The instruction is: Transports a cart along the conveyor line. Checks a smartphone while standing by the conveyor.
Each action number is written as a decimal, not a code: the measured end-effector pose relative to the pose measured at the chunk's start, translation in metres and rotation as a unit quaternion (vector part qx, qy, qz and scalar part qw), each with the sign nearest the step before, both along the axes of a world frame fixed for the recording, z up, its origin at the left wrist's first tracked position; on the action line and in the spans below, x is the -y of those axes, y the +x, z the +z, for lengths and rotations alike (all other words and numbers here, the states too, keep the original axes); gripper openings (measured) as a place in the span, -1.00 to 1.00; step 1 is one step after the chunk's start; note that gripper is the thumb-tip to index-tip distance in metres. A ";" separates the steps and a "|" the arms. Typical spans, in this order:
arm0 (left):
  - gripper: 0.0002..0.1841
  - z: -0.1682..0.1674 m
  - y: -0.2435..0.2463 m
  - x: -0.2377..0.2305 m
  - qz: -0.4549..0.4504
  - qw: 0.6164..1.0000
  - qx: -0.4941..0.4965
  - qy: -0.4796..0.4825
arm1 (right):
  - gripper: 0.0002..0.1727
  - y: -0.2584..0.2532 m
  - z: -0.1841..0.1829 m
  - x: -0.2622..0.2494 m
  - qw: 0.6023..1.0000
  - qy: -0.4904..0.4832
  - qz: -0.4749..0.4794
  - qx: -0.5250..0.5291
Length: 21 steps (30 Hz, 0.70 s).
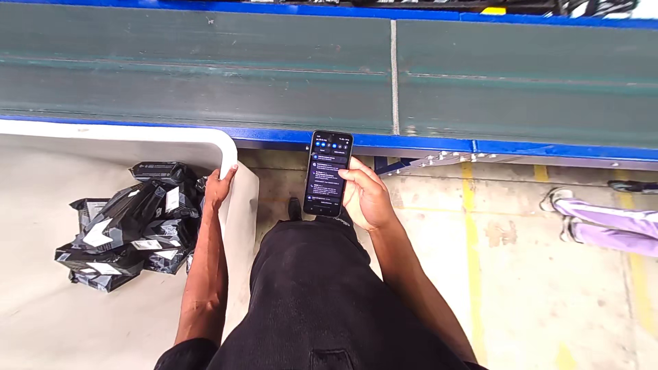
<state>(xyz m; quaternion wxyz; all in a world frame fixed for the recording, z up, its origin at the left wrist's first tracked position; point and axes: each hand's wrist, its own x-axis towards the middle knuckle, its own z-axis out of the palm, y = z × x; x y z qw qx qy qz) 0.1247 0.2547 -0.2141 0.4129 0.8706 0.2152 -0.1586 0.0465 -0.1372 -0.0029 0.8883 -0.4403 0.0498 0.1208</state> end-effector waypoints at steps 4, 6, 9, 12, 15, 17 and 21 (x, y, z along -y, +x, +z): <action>-0.14 0.000 0.000 -0.001 -0.002 1.000 -0.002 0.002 | -0.57 0.000 0.000 0.000 1.000 -0.002 0.003 0.002; -0.14 -0.001 0.000 -0.001 -0.001 1.000 -0.001 0.003 | -0.57 0.000 0.000 0.000 1.000 -0.004 0.004 0.004; -0.14 0.000 -0.001 -0.001 -0.002 1.000 -0.001 0.001 | -0.58 0.000 -0.001 0.000 1.000 -0.002 0.002 0.005; -0.14 0.000 0.000 0.000 -0.002 1.000 0.000 0.005 | -0.58 0.000 -0.001 0.000 1.000 0.002 0.002 0.005; -0.14 0.001 0.000 0.000 -0.003 1.000 -0.001 0.009 | -0.58 0.000 -0.001 0.000 1.000 0.000 0.001 0.006; -0.14 0.000 0.000 0.000 -0.003 1.000 -0.003 0.010 | -0.58 0.000 -0.001 0.000 1.000 0.000 0.002 0.006; -0.14 0.003 0.000 0.001 -0.002 1.000 -0.005 0.009 | -0.58 0.000 0.000 0.000 1.000 -0.002 0.002 0.007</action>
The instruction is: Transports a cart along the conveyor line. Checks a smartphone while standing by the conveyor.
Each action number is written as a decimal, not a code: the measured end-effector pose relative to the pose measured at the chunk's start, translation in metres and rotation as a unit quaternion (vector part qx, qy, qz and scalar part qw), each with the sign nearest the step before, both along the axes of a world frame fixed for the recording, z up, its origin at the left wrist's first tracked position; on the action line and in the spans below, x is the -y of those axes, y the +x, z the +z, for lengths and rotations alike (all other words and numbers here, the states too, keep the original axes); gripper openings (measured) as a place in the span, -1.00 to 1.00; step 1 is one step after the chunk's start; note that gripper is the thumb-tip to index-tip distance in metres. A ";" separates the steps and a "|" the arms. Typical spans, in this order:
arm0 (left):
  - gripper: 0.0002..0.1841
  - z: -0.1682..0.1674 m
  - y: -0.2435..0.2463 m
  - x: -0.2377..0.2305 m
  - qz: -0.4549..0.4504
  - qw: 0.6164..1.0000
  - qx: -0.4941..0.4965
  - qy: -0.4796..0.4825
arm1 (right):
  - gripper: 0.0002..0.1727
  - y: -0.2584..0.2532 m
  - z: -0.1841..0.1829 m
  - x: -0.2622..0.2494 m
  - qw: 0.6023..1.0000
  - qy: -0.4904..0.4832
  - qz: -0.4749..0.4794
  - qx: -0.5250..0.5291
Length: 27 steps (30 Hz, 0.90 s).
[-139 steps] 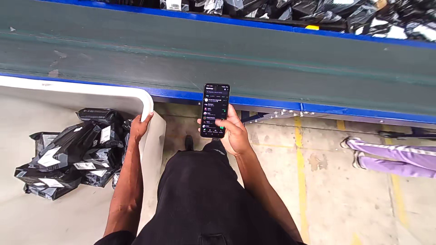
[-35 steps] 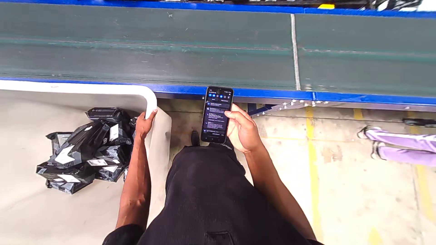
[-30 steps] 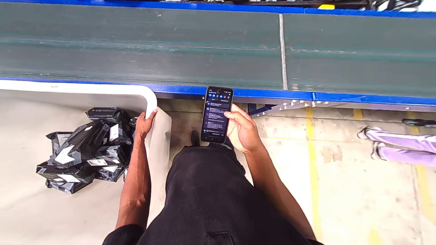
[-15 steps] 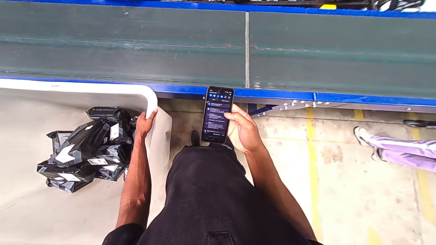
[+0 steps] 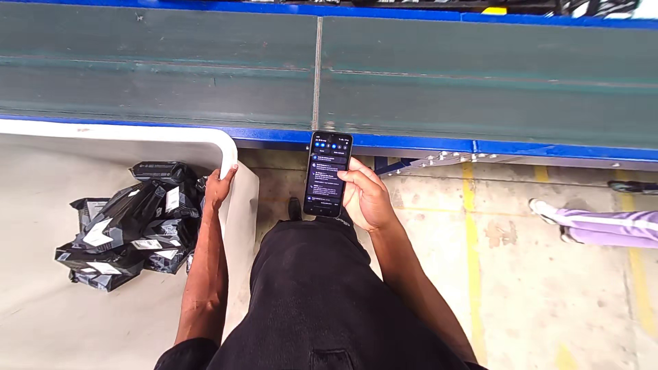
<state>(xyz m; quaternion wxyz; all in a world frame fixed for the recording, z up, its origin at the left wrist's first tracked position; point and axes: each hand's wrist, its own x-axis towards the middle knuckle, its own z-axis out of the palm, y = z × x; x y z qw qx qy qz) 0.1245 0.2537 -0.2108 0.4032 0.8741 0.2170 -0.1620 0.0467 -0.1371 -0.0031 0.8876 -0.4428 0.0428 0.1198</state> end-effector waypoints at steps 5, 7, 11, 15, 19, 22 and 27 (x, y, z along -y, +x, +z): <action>-0.14 -0.002 0.000 0.000 0.003 1.000 0.002 -0.002 | -0.58 0.000 0.000 0.000 1.000 0.001 0.001 0.000; -0.14 -0.002 0.000 0.000 0.004 1.000 0.003 -0.001 | -0.58 0.000 0.000 0.000 1.000 0.000 0.001 0.000; -0.15 -0.002 0.001 0.000 0.003 1.000 0.003 0.003 | -0.58 0.000 -0.001 0.000 1.000 0.002 0.002 0.001; -0.15 -0.001 0.000 0.000 0.003 1.000 0.003 -0.001 | -0.58 0.000 -0.001 0.000 1.000 0.003 0.000 0.001; -0.15 -0.002 0.000 0.000 0.002 1.000 0.005 -0.004 | -0.58 0.000 -0.001 0.000 1.000 -0.002 0.000 -0.001; -0.14 -0.002 0.001 -0.001 0.002 1.000 0.004 -0.005 | -0.57 0.000 -0.001 0.000 1.000 -0.001 -0.001 -0.005; -0.15 -0.004 0.001 -0.001 0.003 1.000 0.007 -0.005 | -0.54 -0.001 0.000 0.000 1.000 -0.010 -0.004 -0.003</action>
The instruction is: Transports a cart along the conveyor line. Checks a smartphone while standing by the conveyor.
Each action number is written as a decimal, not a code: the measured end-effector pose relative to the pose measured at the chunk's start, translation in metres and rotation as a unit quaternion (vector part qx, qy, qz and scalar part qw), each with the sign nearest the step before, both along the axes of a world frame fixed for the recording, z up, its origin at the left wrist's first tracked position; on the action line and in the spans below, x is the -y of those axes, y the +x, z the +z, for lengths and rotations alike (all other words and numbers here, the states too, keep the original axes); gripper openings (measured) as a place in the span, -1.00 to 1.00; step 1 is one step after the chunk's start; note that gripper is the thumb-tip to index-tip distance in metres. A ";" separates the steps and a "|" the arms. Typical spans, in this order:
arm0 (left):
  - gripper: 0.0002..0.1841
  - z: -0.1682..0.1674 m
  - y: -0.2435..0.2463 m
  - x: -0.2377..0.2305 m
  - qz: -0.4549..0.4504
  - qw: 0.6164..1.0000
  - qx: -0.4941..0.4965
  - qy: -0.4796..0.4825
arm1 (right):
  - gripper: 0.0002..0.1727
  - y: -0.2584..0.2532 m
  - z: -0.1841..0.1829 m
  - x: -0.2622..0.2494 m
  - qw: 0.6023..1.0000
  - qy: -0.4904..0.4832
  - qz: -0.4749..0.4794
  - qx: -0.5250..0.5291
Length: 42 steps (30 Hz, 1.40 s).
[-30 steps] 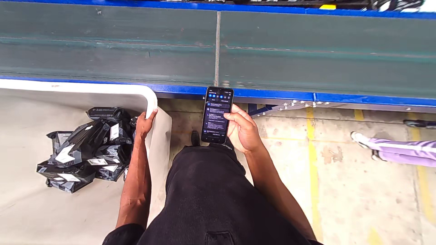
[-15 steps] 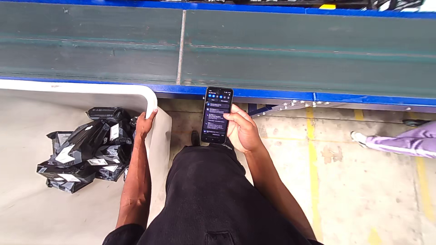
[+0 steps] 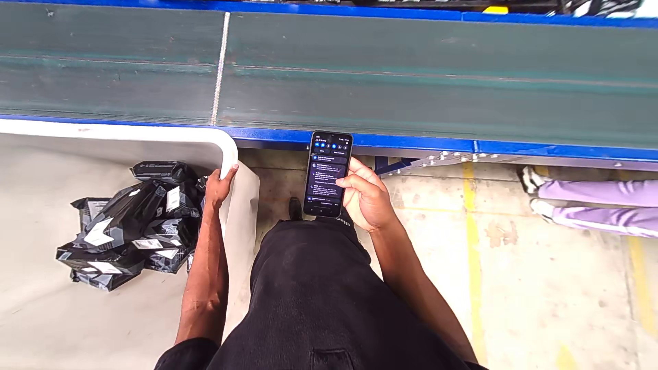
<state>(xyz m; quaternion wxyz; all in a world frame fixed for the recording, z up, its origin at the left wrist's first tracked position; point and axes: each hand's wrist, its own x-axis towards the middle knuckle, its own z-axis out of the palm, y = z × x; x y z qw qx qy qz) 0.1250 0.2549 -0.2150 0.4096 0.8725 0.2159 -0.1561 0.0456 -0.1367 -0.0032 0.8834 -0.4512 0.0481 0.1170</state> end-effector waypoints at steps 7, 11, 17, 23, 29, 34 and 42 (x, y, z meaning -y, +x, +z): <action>-0.14 0.003 0.000 0.000 -0.002 1.000 -0.007 0.003 | -0.51 0.000 0.001 -0.001 1.000 -0.017 -0.002 0.002; -0.14 0.002 0.000 0.000 -0.003 1.000 -0.006 0.002 | -0.50 -0.001 0.001 -0.001 1.000 -0.017 -0.001 0.004; -0.14 0.002 0.000 -0.001 -0.004 1.000 -0.004 0.005 | -0.49 -0.001 0.000 -0.001 1.000 -0.021 0.001 0.007; -0.14 -0.001 0.000 -0.001 -0.002 1.000 -0.001 0.007 | -0.48 -0.001 0.001 -0.001 1.000 -0.027 0.005 0.011; -0.14 0.002 -0.001 -0.001 -0.006 1.000 -0.003 0.004 | -0.49 -0.001 0.002 -0.001 1.000 -0.026 0.006 0.013; -0.14 0.003 0.000 0.000 -0.005 1.000 -0.004 0.007 | -0.48 -0.001 0.003 -0.002 0.999 -0.029 0.009 0.015; -0.15 0.003 -0.001 0.000 -0.003 1.000 -0.001 0.003 | -0.48 0.000 0.001 -0.002 0.999 -0.028 0.013 0.014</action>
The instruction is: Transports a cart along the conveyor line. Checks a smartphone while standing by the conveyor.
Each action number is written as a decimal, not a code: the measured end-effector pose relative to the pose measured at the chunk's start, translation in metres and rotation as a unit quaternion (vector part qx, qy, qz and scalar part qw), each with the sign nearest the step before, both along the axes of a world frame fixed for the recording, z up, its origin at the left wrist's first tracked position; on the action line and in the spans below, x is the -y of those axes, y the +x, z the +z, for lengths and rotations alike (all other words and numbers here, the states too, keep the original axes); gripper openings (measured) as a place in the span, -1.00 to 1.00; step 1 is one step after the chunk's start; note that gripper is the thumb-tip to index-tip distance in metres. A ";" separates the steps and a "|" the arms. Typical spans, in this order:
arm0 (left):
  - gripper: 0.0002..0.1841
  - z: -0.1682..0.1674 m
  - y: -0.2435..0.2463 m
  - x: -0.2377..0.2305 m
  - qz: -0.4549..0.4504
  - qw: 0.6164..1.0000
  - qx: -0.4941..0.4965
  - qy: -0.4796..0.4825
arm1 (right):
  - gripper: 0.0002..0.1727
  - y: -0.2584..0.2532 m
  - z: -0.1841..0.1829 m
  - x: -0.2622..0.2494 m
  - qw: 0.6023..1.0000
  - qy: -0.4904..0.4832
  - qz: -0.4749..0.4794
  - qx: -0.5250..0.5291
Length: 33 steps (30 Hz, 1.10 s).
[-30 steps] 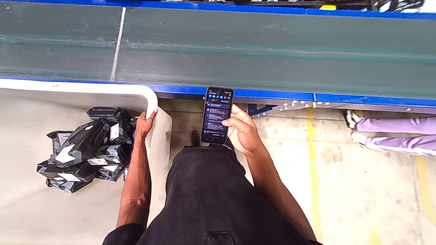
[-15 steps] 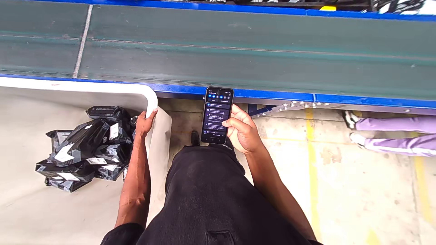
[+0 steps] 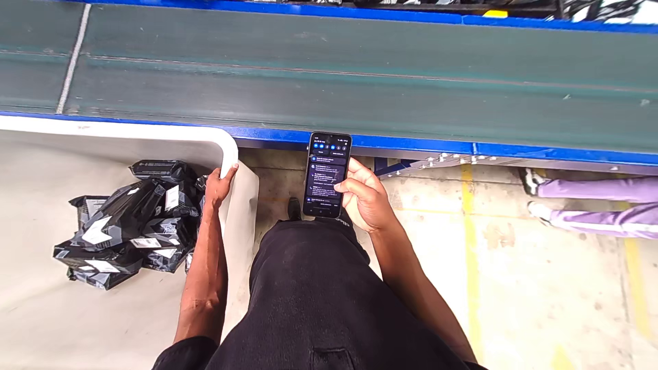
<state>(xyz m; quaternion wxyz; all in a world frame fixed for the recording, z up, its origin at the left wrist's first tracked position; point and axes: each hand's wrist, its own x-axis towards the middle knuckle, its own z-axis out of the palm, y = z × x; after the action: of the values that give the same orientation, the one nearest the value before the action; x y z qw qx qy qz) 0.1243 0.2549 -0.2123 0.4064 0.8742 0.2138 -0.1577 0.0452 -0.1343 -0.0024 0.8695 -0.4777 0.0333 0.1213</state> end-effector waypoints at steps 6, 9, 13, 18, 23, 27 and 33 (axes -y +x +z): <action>-0.14 0.000 0.000 0.000 0.002 1.000 -0.003 0.003 | -0.48 0.000 0.000 0.000 1.000 0.002 -0.002 0.001; -0.14 0.000 0.000 0.000 0.000 1.000 -0.004 0.002 | -0.48 0.000 0.000 0.001 1.000 0.001 -0.002 0.002; -0.14 -0.001 0.000 0.000 0.004 1.000 -0.004 -0.001 | -0.46 -0.001 0.000 0.001 1.000 0.003 -0.002 -0.001; -0.14 -0.002 0.000 -0.001 0.002 1.000 -0.004 0.004 | -0.45 -0.001 0.001 0.001 1.000 -0.002 -0.002 -0.004; -0.13 0.002 0.000 0.001 0.000 1.000 -0.006 0.002 | -0.45 -0.001 0.001 0.001 1.000 -0.004 -0.004 0.000; -0.13 -0.001 0.000 0.000 0.001 1.000 -0.003 0.000 | -0.42 -0.001 -0.001 0.002 1.000 -0.007 -0.004 0.002; -0.14 0.000 0.000 0.000 0.002 1.000 -0.002 -0.001 | -0.42 -0.001 -0.001 0.002 1.000 -0.005 -0.002 -0.002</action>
<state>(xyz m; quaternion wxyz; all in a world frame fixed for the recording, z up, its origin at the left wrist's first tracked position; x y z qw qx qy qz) 0.1243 0.2551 -0.2127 0.4074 0.8729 0.2160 -0.1593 0.0443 -0.1362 -0.0030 0.8674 -0.4816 0.0363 0.1200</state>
